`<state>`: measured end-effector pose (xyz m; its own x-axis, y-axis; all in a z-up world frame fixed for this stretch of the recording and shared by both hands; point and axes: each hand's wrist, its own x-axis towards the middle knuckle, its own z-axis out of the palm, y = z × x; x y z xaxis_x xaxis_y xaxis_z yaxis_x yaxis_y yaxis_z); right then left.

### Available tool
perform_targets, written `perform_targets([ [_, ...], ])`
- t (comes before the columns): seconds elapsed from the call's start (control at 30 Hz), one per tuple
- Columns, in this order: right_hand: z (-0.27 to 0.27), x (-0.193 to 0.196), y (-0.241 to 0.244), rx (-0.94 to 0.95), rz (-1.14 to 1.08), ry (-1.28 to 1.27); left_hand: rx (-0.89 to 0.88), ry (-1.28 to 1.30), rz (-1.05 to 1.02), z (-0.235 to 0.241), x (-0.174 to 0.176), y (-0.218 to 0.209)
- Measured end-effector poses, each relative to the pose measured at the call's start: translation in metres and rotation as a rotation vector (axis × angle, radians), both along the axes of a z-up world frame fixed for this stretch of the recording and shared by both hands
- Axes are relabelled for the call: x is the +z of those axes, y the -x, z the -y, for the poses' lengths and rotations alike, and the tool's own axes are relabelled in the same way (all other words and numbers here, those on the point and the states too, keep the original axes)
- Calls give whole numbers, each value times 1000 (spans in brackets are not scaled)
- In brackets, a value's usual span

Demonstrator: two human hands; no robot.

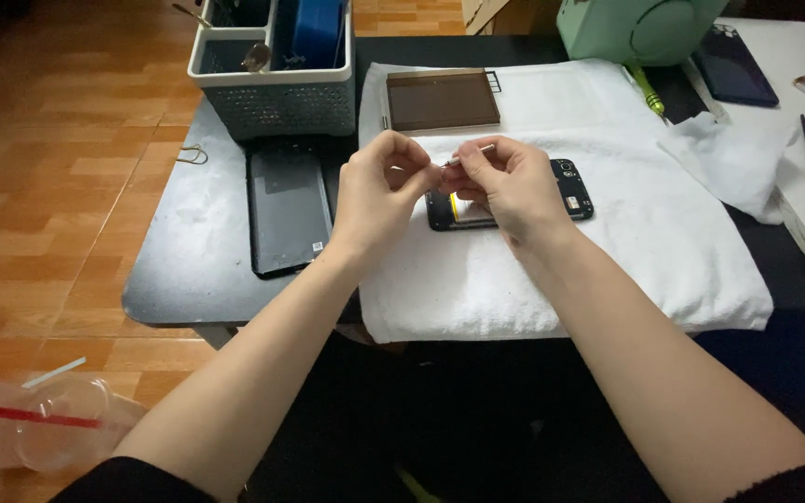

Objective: Disassembling a mobile phone, removing the battery, cleaning internal components with a brush, and reassembling the device.

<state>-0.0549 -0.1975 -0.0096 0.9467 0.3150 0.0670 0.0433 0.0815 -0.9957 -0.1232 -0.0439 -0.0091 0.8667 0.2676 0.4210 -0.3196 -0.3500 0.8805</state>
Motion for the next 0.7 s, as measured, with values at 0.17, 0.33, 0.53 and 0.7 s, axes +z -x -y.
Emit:
perform_targets([
  [0.17, -1, 5, 8, -2, -2, 8, 18, -9, 14, -1, -7, -3],
  [0.33, -2, 13, 13, -11, -19, 38, 31, -8, 26, -2, -6, -4],
  [0.53, -1, 13, 9, -17, 82, 139, 31, -11, 29, 1, -5, -6],
  [0.7, 2, 11, 8, -11, 97, 134, -10, 1, 17, 5, -3, -3],
])
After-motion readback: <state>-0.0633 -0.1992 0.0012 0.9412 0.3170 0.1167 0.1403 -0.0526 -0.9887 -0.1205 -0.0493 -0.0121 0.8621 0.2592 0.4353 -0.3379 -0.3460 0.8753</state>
